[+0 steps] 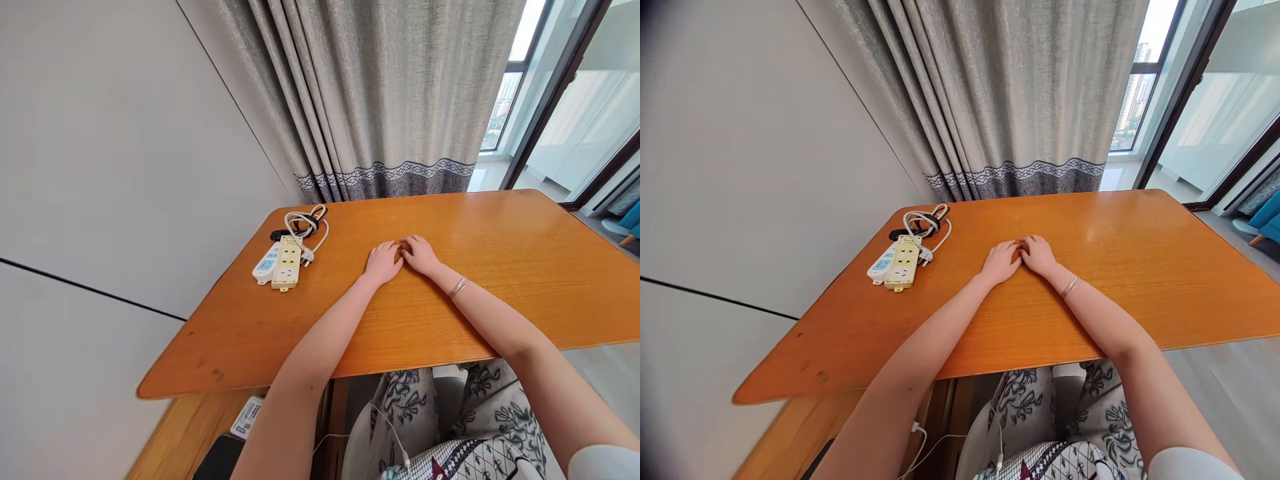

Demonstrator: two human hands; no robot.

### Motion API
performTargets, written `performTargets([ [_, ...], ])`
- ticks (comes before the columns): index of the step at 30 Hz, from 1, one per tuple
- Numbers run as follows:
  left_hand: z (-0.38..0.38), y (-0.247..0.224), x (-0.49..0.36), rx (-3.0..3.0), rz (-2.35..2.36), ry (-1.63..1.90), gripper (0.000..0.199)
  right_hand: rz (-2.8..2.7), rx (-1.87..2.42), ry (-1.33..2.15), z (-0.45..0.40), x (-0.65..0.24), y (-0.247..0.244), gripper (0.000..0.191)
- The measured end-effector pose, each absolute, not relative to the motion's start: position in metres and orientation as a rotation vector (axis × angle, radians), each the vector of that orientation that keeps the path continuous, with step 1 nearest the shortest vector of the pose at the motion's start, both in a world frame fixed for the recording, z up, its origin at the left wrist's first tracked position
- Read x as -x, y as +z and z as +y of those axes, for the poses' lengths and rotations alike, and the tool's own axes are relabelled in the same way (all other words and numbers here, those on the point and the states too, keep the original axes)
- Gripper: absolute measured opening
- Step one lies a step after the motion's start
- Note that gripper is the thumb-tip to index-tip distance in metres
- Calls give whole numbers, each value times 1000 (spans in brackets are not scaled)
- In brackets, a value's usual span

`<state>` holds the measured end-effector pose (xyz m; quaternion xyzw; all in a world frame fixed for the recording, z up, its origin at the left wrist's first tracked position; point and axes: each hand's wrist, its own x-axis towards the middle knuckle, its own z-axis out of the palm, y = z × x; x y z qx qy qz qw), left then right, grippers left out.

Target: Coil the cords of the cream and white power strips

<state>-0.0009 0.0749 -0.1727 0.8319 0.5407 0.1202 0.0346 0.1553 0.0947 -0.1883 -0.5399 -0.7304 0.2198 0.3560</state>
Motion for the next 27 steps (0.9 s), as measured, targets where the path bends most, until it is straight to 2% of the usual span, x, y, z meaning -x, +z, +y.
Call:
performTargets([
  [12,78,-176,4,-2566,1652,400,45,-2212,1539,273,90,-153,-184,32],
  [27,77,-174,3,-2563,1653,366,50,-2279,1554,201,87,-153,-180,33],
])
